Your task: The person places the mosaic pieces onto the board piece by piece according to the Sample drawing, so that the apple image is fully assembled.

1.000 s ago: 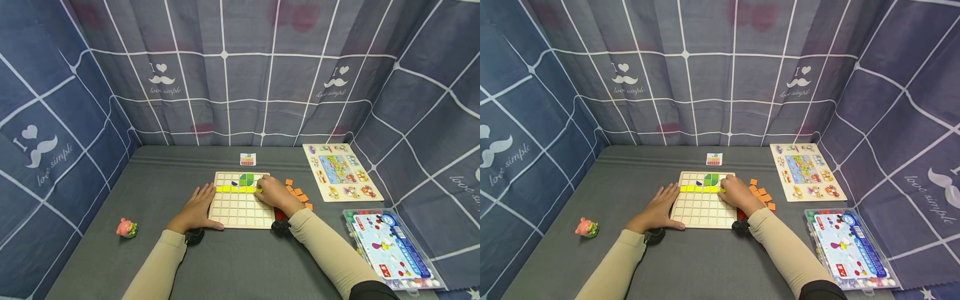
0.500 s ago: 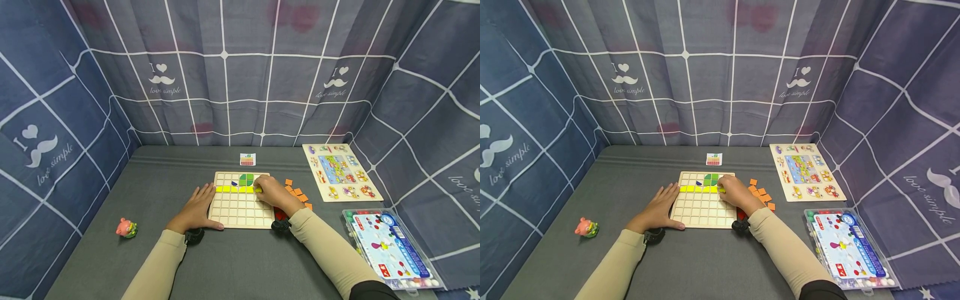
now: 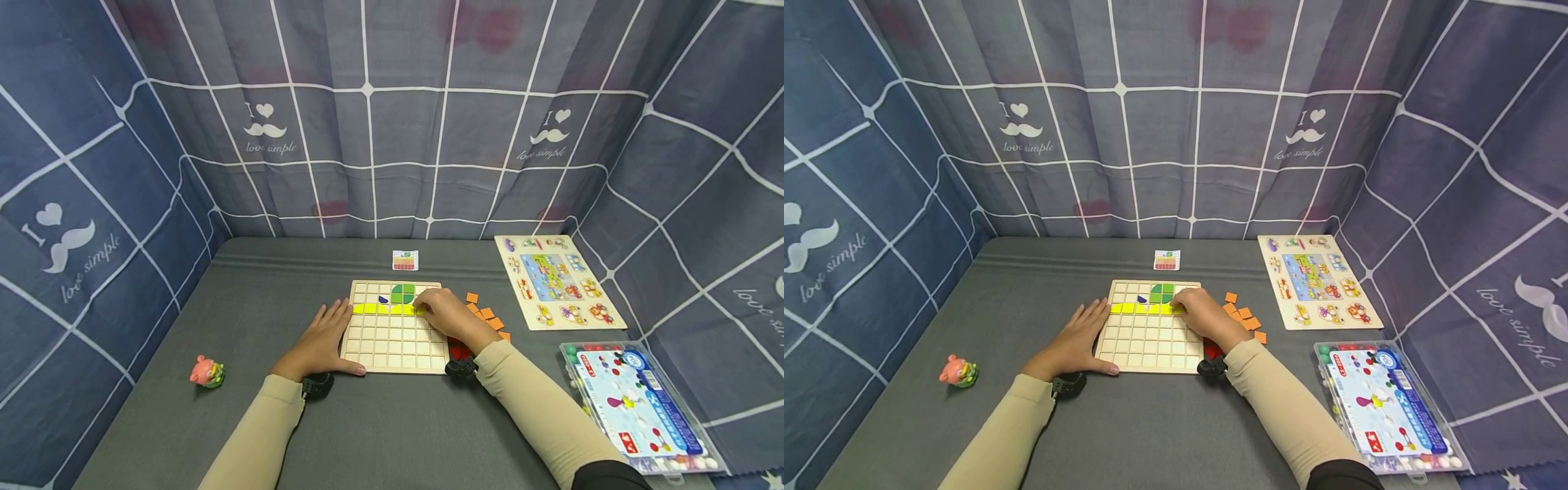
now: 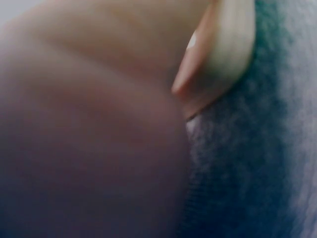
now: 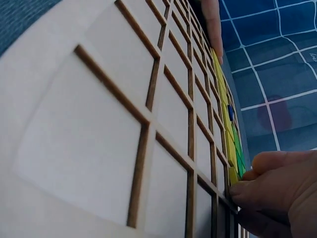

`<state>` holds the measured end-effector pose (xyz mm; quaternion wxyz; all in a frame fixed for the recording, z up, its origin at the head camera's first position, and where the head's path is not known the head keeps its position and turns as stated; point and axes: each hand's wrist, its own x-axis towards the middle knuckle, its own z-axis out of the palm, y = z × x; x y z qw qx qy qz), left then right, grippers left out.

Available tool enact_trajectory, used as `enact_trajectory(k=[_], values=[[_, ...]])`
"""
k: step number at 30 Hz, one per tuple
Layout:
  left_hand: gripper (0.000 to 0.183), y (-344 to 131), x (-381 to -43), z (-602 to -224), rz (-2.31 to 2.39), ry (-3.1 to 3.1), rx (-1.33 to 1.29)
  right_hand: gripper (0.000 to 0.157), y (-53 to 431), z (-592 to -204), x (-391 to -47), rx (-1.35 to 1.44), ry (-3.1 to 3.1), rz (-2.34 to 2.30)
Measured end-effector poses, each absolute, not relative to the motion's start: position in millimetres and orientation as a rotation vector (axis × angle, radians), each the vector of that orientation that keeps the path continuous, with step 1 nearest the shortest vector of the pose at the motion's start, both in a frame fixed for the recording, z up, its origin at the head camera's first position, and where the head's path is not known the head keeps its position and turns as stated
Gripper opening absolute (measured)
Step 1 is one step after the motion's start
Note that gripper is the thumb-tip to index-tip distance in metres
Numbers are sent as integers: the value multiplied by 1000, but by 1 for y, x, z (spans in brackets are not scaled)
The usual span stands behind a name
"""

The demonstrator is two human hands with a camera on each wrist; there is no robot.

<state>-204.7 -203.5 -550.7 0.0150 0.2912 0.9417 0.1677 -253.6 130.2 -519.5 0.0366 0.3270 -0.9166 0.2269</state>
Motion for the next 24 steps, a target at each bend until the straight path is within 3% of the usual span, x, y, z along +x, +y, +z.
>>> enact_trajectory(k=[16, 24], values=[[150, -204, -207, -555, 520, 2940, 912, 26, 132, -521, -257, 629, -2894, 1097], [150, -204, -207, -554, 517, 2930, 907, 25, 131, -520, -256, 568, -2890, 1160]])
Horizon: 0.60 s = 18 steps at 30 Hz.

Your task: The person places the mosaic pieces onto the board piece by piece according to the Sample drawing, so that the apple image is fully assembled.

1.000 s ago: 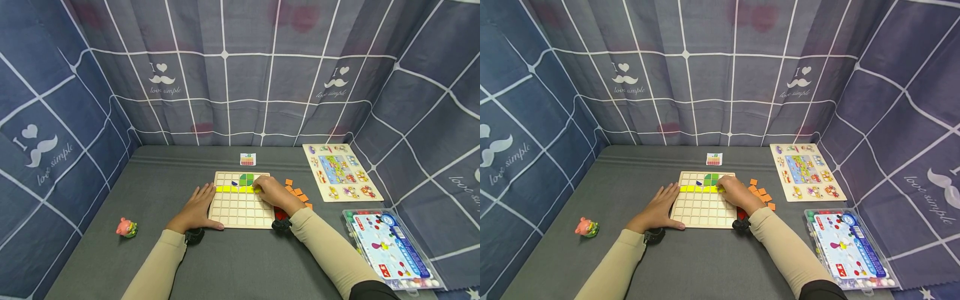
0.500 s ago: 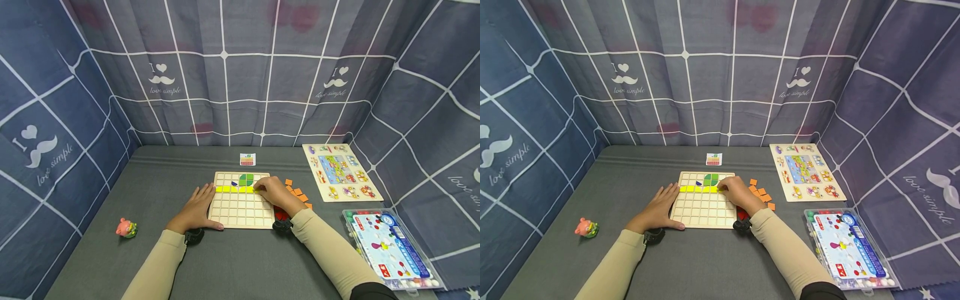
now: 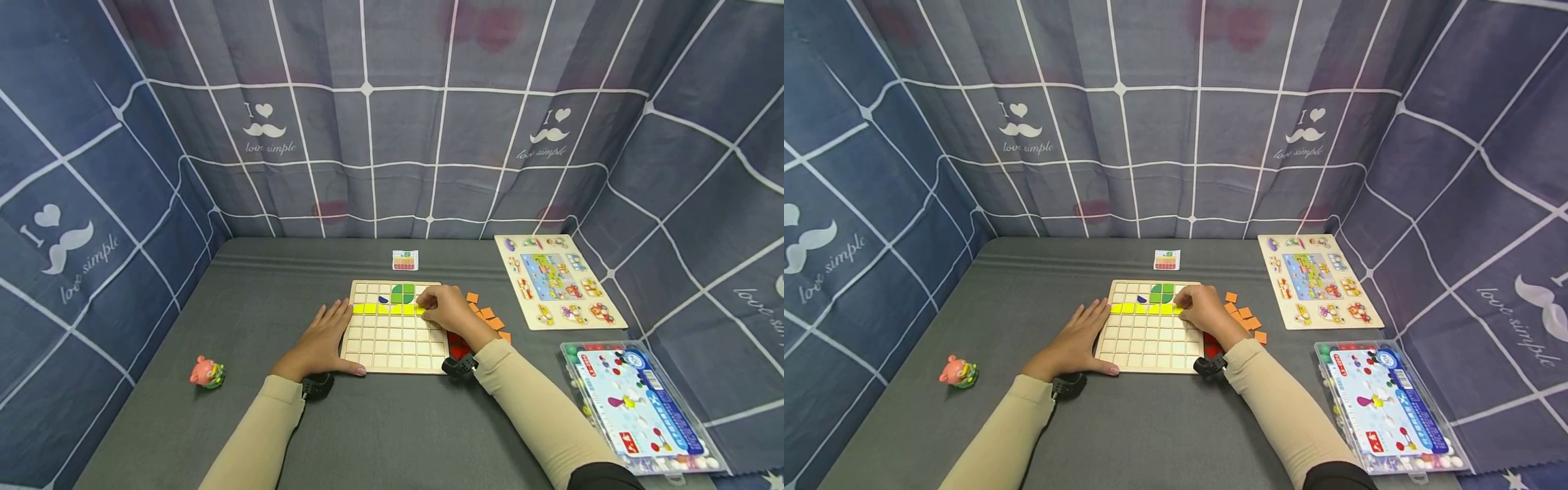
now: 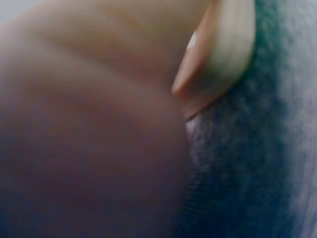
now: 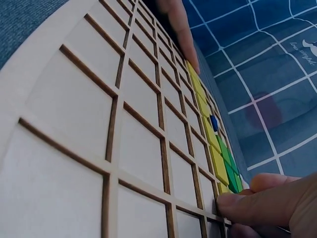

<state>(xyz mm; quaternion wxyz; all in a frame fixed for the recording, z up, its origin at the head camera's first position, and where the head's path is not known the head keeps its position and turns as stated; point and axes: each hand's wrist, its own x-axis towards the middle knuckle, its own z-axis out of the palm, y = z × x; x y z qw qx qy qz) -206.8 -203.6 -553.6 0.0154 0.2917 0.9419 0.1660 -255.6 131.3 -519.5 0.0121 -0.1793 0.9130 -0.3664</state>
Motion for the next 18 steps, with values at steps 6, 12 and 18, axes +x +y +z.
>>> enact_trajectory(k=[6, 12, 18], values=[[149, -204, -207, -555, 518, 2933, 917, 18, 141, -518, -251, -509, 2862, -1235], [150, -203, -206, -553, 519, 2932, 916, 15, 166, -515, -251, -319, 2954, -1312], [149, -203, -205, -552, 530, 2940, 921, 18, 195, -518, -255, -70, 3038, -1343]])
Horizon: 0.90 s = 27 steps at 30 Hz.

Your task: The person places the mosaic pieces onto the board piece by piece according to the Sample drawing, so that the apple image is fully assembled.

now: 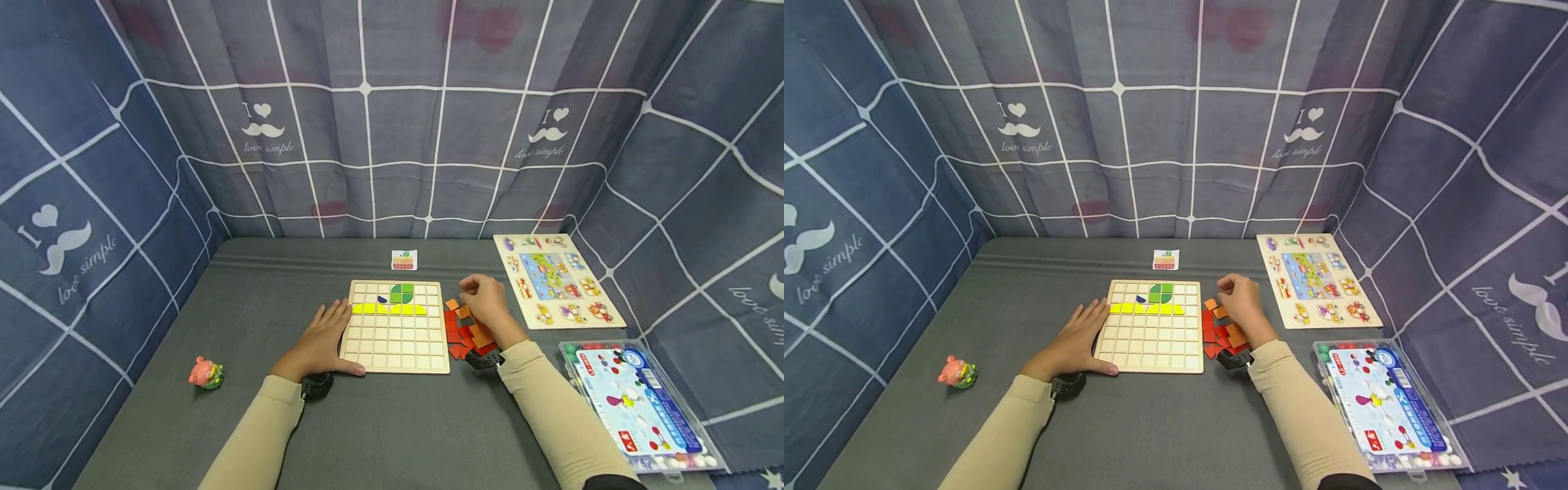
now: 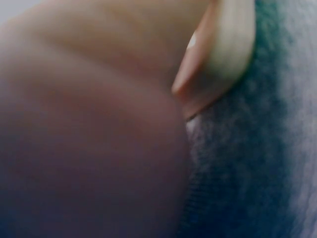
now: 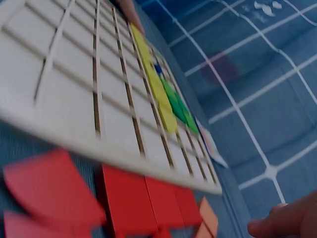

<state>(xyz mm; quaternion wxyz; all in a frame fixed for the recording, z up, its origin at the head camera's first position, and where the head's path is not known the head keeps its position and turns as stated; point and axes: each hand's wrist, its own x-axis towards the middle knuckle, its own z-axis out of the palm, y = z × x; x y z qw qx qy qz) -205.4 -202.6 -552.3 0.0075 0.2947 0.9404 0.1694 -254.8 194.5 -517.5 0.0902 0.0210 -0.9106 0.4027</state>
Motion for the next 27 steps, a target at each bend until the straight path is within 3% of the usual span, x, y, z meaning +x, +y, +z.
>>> enact_trajectory(k=[10, 18, 27], values=[[150, -203, -207, -555, 531, 2937, 919, 19, 215, -529, -255, -108, -2808, 1096], [150, -204, -206, -555, 543, 2932, 917, 23, 209, -526, -260, -71, -2826, 956], [150, -204, -207, -555, 533, 2926, 908, 16, 208, -531, -262, 75, -2790, 836]])
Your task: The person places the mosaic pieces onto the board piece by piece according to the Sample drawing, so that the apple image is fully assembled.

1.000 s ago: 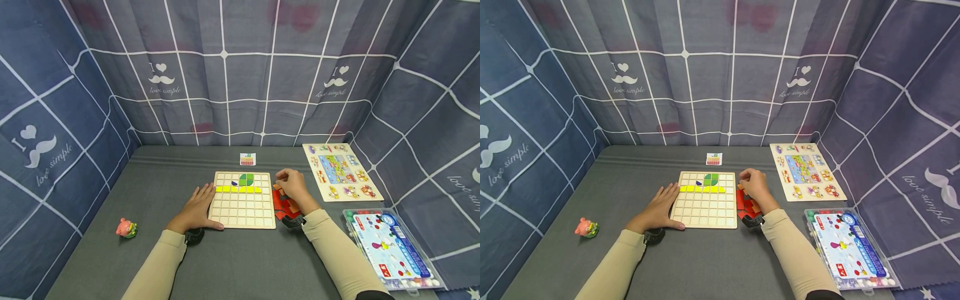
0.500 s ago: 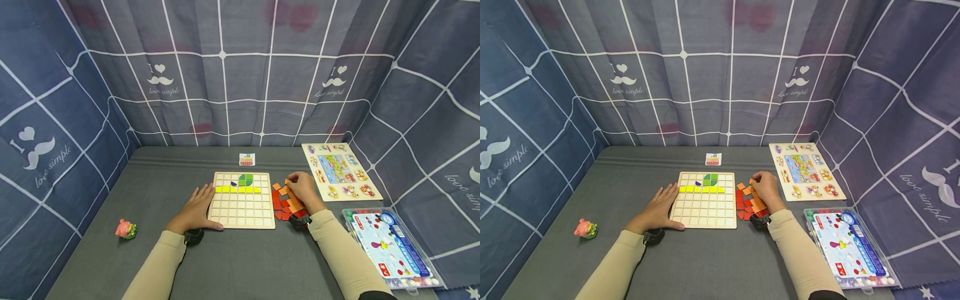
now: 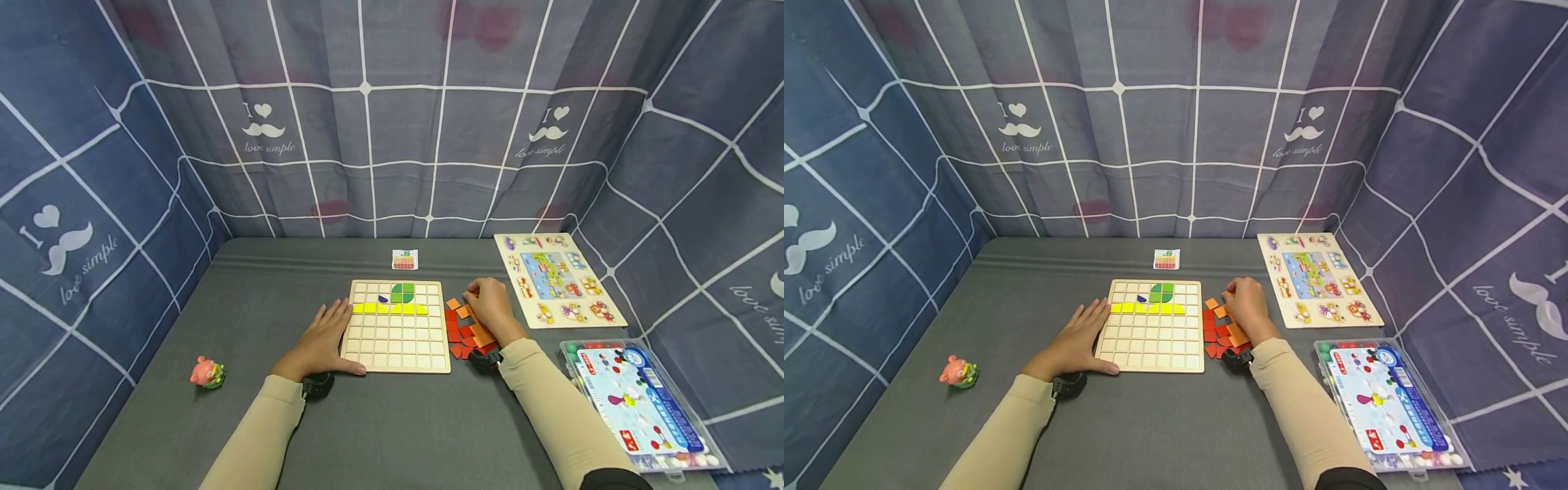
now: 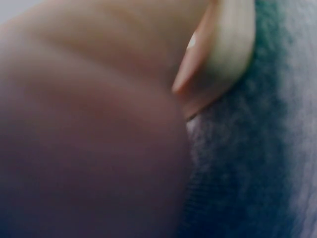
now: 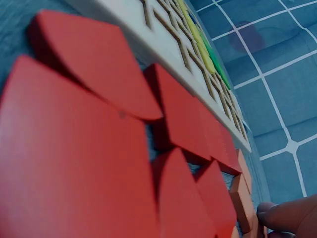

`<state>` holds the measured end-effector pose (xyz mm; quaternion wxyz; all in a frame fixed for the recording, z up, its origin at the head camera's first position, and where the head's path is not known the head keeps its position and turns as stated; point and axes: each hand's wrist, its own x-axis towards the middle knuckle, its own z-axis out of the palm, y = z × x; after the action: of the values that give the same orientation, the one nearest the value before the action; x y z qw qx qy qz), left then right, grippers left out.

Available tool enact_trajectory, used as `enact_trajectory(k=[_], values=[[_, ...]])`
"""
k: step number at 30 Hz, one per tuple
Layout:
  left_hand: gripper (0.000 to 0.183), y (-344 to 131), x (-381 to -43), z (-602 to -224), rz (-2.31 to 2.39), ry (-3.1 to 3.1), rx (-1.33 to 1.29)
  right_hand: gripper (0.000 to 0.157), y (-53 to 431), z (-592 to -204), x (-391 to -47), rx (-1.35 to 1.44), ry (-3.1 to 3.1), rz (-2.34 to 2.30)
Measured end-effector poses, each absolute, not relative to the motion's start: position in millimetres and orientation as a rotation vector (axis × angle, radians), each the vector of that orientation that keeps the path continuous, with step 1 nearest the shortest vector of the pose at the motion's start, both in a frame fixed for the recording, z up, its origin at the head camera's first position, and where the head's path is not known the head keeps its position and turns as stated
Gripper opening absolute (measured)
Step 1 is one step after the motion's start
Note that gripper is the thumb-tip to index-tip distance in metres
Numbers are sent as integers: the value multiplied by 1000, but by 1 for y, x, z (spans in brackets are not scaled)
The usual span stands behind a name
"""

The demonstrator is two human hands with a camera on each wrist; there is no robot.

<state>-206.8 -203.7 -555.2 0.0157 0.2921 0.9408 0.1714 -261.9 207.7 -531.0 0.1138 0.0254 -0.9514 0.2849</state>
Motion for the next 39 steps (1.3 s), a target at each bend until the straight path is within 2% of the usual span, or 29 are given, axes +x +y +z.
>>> enact_trajectory(k=[10, 21, 25, 32, 39], values=[[150, -204, -206, -554, 544, 2921, 899, 15, 187, -529, -255, 156, -2725, 892], [151, -203, -207, -555, 538, 2922, 895, 4, 102, -538, -230, 628, -2644, 843], [150, -204, -208, -555, 533, 2922, 899, 5, 72, -538, -224, 780, -2532, 803], [149, -205, -209, -554, 560, 2927, 923, 6, 28, -541, -224, 895, -2528, 772], [148, -204, -209, -553, 557, 2926, 947, 8, 1, -547, -229, 895, -2555, 731]])
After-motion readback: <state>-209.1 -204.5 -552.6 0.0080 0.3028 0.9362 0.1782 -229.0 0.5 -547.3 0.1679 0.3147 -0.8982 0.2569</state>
